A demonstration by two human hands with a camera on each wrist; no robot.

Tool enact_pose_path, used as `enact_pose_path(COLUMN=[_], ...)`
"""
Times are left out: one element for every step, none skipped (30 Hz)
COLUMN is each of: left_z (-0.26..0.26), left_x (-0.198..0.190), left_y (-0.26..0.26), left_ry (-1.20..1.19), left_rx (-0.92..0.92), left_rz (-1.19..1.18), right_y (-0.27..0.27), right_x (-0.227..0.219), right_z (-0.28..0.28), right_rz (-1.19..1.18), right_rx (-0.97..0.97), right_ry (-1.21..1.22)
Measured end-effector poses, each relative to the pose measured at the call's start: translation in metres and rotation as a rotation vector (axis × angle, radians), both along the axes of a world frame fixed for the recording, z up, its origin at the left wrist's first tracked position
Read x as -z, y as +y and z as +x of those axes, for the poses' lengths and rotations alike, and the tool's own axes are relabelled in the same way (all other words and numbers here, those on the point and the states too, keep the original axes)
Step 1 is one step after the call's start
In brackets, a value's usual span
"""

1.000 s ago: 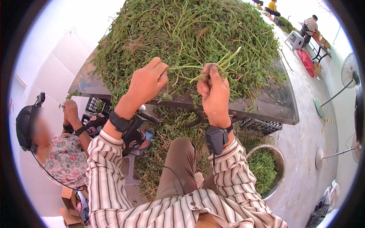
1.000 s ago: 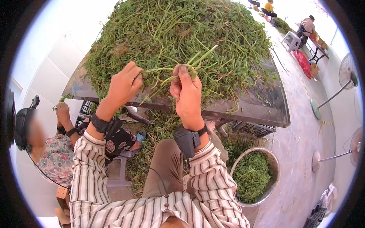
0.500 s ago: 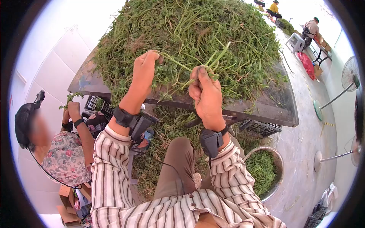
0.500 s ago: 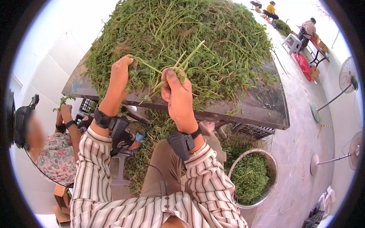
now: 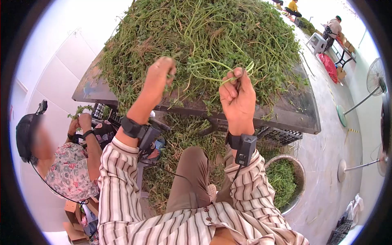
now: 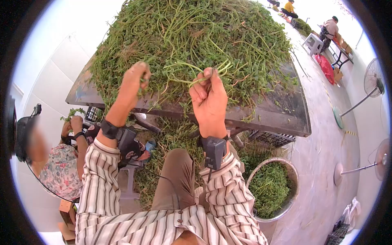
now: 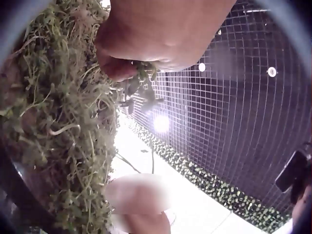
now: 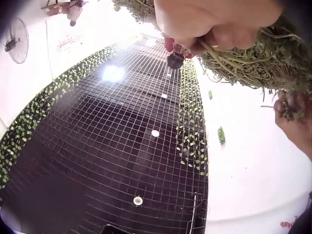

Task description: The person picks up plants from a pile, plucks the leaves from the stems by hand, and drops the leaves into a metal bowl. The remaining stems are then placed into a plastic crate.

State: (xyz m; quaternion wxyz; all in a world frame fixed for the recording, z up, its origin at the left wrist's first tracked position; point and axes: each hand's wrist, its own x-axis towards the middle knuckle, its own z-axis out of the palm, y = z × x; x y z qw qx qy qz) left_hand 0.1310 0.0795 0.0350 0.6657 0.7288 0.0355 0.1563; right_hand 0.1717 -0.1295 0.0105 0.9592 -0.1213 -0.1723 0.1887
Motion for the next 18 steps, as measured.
enact_pose_path(left_z=[-0.001, -0.003, -0.004, -0.006, -0.007, -0.007, -0.006, -0.007, -0.005, -0.001, 0.001, 0.002, 0.001, 0.0, -0.001, -0.001, 0.0, -0.001], left_x=[0.001, 0.003, 0.004, 0.005, 0.004, 0.004, 0.005, 0.006, 0.009, 0.013, 0.016, 0.018, 0.018, 0.016, 0.015, 0.014, 0.012, 0.012], left_y=[-0.009, -0.016, -0.021, -0.026, -0.028, -0.03, -0.033, -0.034, -0.033, -0.031, -0.029, -0.027, -0.024, -0.022, -0.017, -0.011, -0.004, 0.001], left_ry=[0.046, 0.046, -0.036, -0.119, -0.096, -0.096, -0.111, -0.125, -0.125, -0.159, -0.194, -0.195, -0.231, -0.268, -0.27, -0.271, -0.272, -0.269], left_rx=[-0.067, -0.066, -0.003, 0.058, 0.105, 0.102, 0.095, 0.09, 0.089, 0.064, 0.041, 0.044, -0.009, -0.063, -0.064, -0.095, -0.131, -0.147], left_rz=[0.099, 0.099, 0.295, 0.49, 0.533, 0.53, 0.586, 0.643, 0.643, 0.693, 0.743, 0.744, 0.847, 0.951, 0.958, 1.008, 1.058, 1.068], right_y=[0.0, 0.0, 0.0, -0.001, -0.002, -0.002, -0.002, -0.002, -0.002, -0.002, -0.002, -0.003, -0.003, -0.003, -0.004, -0.006, -0.006, -0.006], right_x=[0.0, 0.0, -0.001, -0.001, -0.001, -0.001, 0.0, 0.0, 0.0, 0.0, 0.0, -0.001, -0.002, -0.003, -0.003, -0.003, -0.005, -0.005], right_z=[0.0, 0.001, 0.001, 0.001, 0.001, 0.001, 0.002, 0.002, 0.001, 0.001, 0.001, 0.001, 0.001, 0.001, 0.0, 0.0, 0.0, 0.0], right_rz=[-0.005, -0.011, -0.011, -0.003, 0.003, 0.0, 0.01, 0.022, 0.021, 0.023, 0.025, 0.026, 0.015, 0.005, 0.012, 0.0, -0.012, -0.003], right_rx=[-0.002, -0.004, -0.003, -0.013, -0.024, -0.027, -0.043, -0.058, -0.058, -0.059, -0.058, -0.055, -0.038, -0.022, -0.023, -0.006, 0.006, -0.01], right_ry=[0.003, 0.004, 0.002, -0.001, -0.002, -0.003, -0.022, -0.041, -0.041, -0.029, -0.016, -0.015, -0.014, -0.013, -0.015, -0.005, 0.003, -0.003])
